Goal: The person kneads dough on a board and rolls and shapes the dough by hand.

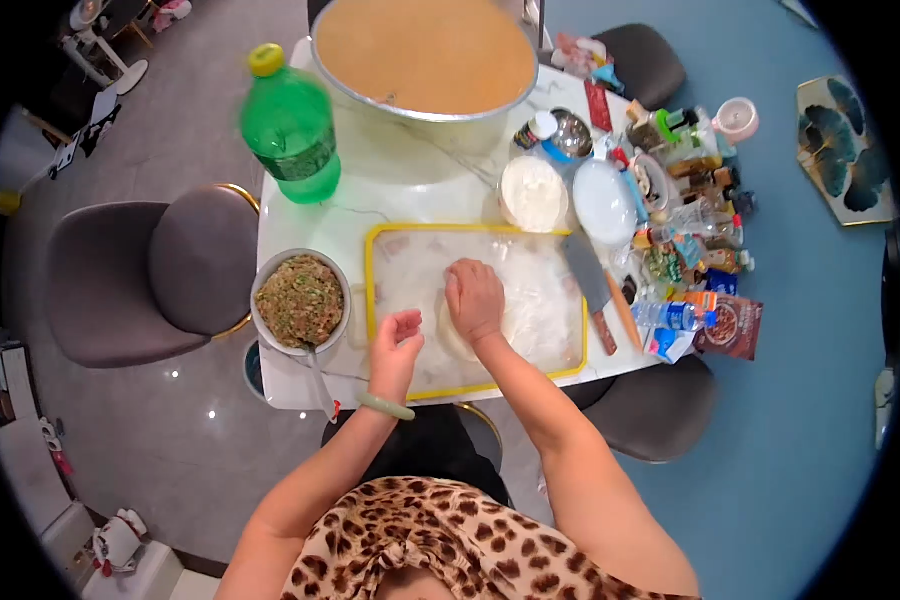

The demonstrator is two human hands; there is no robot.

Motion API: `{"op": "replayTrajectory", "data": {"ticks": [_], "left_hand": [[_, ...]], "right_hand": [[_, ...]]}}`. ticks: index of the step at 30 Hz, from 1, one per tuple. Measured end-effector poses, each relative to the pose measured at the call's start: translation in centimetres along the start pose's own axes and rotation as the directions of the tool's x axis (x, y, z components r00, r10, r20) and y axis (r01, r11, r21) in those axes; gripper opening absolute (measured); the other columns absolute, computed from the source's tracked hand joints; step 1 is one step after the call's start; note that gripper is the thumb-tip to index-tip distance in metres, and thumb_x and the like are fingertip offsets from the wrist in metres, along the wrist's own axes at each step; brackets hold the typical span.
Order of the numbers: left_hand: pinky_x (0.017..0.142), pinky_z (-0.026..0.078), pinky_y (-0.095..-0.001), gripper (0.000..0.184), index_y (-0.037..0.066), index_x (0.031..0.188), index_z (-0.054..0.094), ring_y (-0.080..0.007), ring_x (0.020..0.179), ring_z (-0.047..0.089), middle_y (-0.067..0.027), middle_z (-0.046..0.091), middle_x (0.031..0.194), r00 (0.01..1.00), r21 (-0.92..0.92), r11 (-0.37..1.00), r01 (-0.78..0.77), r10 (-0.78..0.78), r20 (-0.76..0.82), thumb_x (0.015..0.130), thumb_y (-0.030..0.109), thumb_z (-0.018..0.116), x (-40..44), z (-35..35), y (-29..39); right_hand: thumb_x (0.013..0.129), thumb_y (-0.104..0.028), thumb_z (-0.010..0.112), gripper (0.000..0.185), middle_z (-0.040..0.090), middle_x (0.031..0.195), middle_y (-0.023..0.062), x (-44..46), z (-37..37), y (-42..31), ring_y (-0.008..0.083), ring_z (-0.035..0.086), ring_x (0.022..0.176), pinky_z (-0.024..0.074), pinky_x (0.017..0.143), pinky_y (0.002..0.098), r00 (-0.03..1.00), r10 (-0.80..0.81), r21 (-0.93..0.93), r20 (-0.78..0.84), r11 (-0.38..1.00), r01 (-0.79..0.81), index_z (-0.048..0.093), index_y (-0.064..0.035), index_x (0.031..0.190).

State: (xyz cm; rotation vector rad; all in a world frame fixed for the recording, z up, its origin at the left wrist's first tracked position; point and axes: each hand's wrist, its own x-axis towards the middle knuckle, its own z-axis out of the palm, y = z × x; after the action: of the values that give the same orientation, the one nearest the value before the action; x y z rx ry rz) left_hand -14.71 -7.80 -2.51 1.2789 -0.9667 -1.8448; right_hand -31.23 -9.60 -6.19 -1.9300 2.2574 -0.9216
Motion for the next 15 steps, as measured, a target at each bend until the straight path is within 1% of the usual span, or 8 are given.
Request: {"op": "replayTrajectory", "data": {"ticks": [1,4,5,6,7,11,13,15], "left_hand": [[0.09,0.041,-0.0287,0.03,0.0,0.11,0.053,-0.0156,0.098,0.053,-0.0079,0.057,0.107,1.0,0.028,1.0,-0.002,0.001,0.023,0.079,-0.002,0.053,-0.2,-0.2,0.4],[0.089,0.042,-0.0284,0.029,0.0,0.108,0.053,-0.015,0.097,0.054,-0.0076,0.058,0.105,0.993,0.073,0.995,-0.065,0.058,0.098,0.08,-0.002,0.053,-1.2,-1.1,1.2],[0.089,0.042,-0.0284,0.029,0.0,0.108,0.053,-0.015,0.097,0.054,-0.0076,0.058,0.105,0.994,0.068,0.996,-0.066,0.059,0.093,0.08,-0.002,0.053,-1.6,-1.2,1.2],[0.088,0.043,-0.0281,0.028,0.0,0.107,0.054,-0.0149,0.096,0.055,-0.0076,0.059,0.103,0.997,0.037,0.999,-0.036,0.033,0.071,0.08,-0.002,0.053,-1.7,-1.2,1.5],[0.086,0.044,-0.0279,0.027,0.0,0.106,0.055,-0.0148,0.095,0.056,-0.0076,0.059,0.101,0.999,0.007,1.0,-0.006,0.006,0.05,0.079,-0.002,0.053,-1.7,-1.2,1.8],[0.084,0.044,-0.0268,0.024,0.001,0.103,0.056,-0.0137,0.092,0.057,-0.0072,0.06,0.099,0.994,-0.014,0.997,0.072,-0.07,0.081,0.08,-0.002,0.053,-2.1,-1.3,2.4],[0.084,0.044,-0.0267,0.023,0.001,0.103,0.055,-0.0135,0.092,0.056,-0.007,0.06,0.099,0.993,-0.023,0.996,0.085,-0.082,0.083,0.08,-0.001,0.052,-2.2,-1.6,2.2],[0.084,0.044,-0.0265,0.023,0.001,0.104,0.055,-0.0134,0.091,0.056,-0.0068,0.06,0.099,0.993,-0.038,0.995,0.095,-0.092,0.078,0.081,-0.001,0.052,-2.0,-1.7,2.3]], "right_hand": [[0.075,-0.013,0.055,0.02,0.06,0.094,0.0069,0.4,0.4,0.8,0.0274,0.053,0.086,0.0423,0.078,0.038,0.999,-0.03,-0.007,-0.015,1.0,0.029,0.06,-0.0073,0.093],[0.076,-0.02,0.059,0.023,0.06,0.099,0.0075,1.6,0.4,3.3,0.0281,0.055,0.089,0.0436,0.079,0.0366,0.953,0.109,0.072,0.282,0.988,-0.135,0.061,-0.0072,0.095],[0.078,-0.023,0.058,0.025,0.06,0.098,0.0082,2.5,0.2,4.4,0.0285,0.056,0.088,0.0445,0.079,0.0359,0.913,0.214,0.353,0.346,0.872,-0.339,0.062,-0.0063,0.097],[0.08,-0.025,0.058,0.028,0.061,0.097,0.0089,3.5,-0.3,4.5,0.029,0.057,0.087,0.0453,0.078,0.0352,0.853,0.289,0.579,0.435,0.636,-0.51,0.062,-0.0053,0.099],[0.085,-0.028,0.053,0.031,0.062,0.096,0.011,3.8,-0.6,4.4,0.0289,0.058,0.086,0.0462,0.077,0.0336,0.9,0.264,0.44,0.347,0.802,-0.405,0.061,-0.0038,0.103],[0.085,-0.023,0.053,0.024,0.062,0.092,0.0105,2.3,0.3,0.5,0.0277,0.058,0.083,0.0461,0.074,0.034,0.968,0.205,0.344,0.143,0.907,-0.243,0.061,-0.0048,0.098],[0.084,-0.018,0.053,0.016,0.06,0.086,0.0092,1.4,0.8,-0.2,0.0277,0.056,0.078,0.0452,0.07,0.0361,0.996,-0.09,0.114,0.017,0.99,0.087,0.061,-0.0066,0.092],[0.082,-0.015,0.053,0.013,0.059,0.083,0.0086,1.2,1.0,-0.5,0.0276,0.055,0.077,0.0445,0.068,0.0371,0.997,-0.08,0.103,-0.018,0.991,0.081,0.06,-0.0076,0.089]]}}
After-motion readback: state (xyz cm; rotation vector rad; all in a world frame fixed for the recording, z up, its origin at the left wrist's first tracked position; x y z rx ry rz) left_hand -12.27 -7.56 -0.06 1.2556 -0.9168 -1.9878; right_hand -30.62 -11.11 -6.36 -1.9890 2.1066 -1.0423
